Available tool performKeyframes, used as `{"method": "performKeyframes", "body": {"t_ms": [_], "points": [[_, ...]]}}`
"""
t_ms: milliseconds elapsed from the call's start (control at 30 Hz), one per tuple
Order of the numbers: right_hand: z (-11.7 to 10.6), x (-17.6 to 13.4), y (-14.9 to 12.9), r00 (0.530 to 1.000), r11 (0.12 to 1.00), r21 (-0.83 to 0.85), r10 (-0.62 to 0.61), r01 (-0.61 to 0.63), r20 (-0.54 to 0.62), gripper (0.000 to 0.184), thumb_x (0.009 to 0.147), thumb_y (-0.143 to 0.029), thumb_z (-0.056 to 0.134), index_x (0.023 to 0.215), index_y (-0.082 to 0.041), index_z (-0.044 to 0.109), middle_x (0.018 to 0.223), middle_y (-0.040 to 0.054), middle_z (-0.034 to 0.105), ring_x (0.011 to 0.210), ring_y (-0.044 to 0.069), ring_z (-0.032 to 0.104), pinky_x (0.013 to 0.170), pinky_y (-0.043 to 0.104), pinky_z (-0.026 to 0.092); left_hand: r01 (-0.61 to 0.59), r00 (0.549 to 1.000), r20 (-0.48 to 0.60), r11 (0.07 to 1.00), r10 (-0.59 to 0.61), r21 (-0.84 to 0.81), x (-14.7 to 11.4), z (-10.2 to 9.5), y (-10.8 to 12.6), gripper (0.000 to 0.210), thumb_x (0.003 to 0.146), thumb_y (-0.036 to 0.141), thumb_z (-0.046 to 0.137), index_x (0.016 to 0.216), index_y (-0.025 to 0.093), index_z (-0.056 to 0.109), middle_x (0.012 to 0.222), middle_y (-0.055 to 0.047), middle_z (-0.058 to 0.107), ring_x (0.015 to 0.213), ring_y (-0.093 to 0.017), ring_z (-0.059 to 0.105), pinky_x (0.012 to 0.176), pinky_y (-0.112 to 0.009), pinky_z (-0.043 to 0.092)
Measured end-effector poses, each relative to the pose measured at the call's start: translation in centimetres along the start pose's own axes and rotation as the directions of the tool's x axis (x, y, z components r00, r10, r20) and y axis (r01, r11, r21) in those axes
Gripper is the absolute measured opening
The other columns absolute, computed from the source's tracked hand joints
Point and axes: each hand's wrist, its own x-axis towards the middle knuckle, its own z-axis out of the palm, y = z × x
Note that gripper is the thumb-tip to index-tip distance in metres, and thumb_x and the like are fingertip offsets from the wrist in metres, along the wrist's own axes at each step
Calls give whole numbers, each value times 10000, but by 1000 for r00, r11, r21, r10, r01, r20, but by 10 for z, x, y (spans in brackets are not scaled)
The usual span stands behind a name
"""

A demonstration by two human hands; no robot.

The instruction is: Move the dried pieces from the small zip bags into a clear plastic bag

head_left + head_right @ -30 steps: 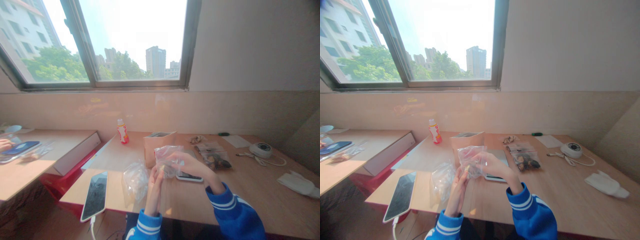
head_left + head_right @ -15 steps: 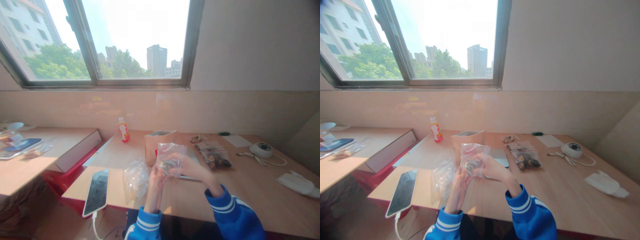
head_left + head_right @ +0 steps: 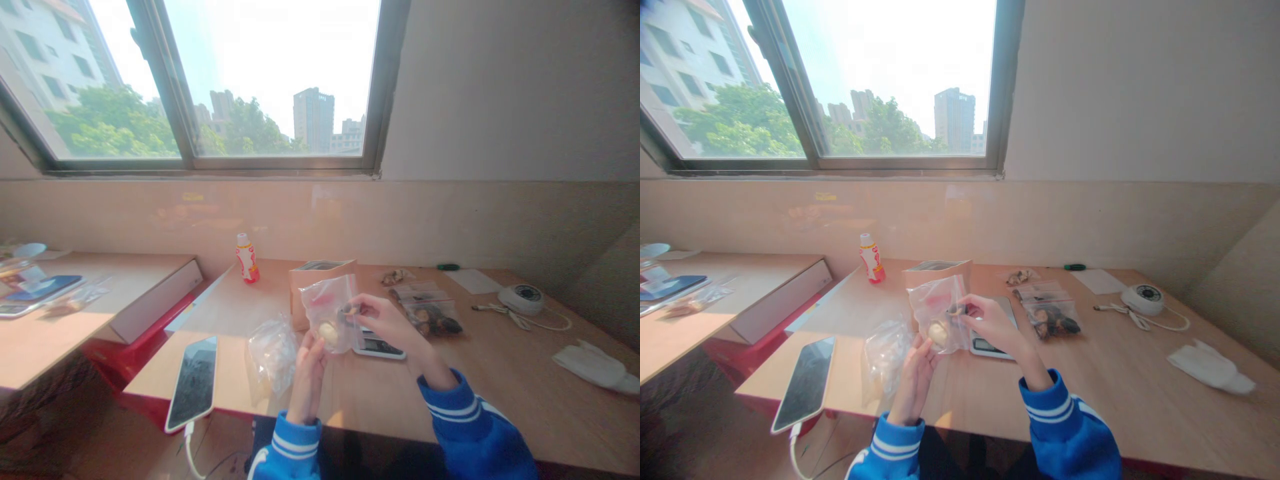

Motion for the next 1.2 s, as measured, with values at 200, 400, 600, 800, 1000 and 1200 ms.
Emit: {"method": "performKeyframes", "body": {"t_ms": [200,400,600,800,1000,1200], "points": [[-9,24,-5,973,996,33,-74,83,-217,382,751,-383,694,1094,-234,621,939,35,706,812,173,651,739,309,515,-60,952,-306,984,5,-170,5,-15,1,290,705,187,705,988,166,646,959,-51,696,803,-159,657,719,-285,541],[8,79,-28,837,942,-236,-322,238,-442,277,780,-336,674,1030,-228,624,845,19,695,675,156,598,637,285,476,-57,946,-323,977,-13,-204,4,-21,9,283,712,198,694,992,179,653,938,-28,708,750,-149,669,695,-282,549],[22,102,-15,858,787,-488,-496,378,-135,141,887,-245,552,915,-265,688,868,9,720,870,195,591,847,357,445,-79,956,-290,985,32,-152,4,-28,16,382,726,248,687,1100,190,635,1075,-59,691,782,-158,668,694,-281,549],[21,80,-18,806,750,-522,-564,407,-182,300,938,-266,435,1199,-262,583,1172,56,625,1082,214,534,966,402,403,-105,966,-247,989,76,-106,3,-31,19,402,752,247,669,1150,215,620,1191,-59,646,918,-174,649,756,-283,540],[22,38,-36,903,892,-315,-390,323,-180,236,912,-225,428,940,-208,661,906,45,671,851,180,622,774,311,497,-158,982,-113,987,154,-25,3,-24,12,496,795,310,650,1274,254,537,1218,-53,637,1115,-177,586,923,-270,459],[22,16,-35,972,958,-204,-170,202,165,228,848,-155,490,879,-212,708,867,27,713,783,190,652,696,287,517,-143,989,-34,987,146,69,-2,-15,6,548,803,342,647,1323,258,496,1252,-69,622,1189,-201,543,1015,-311,400]]}}
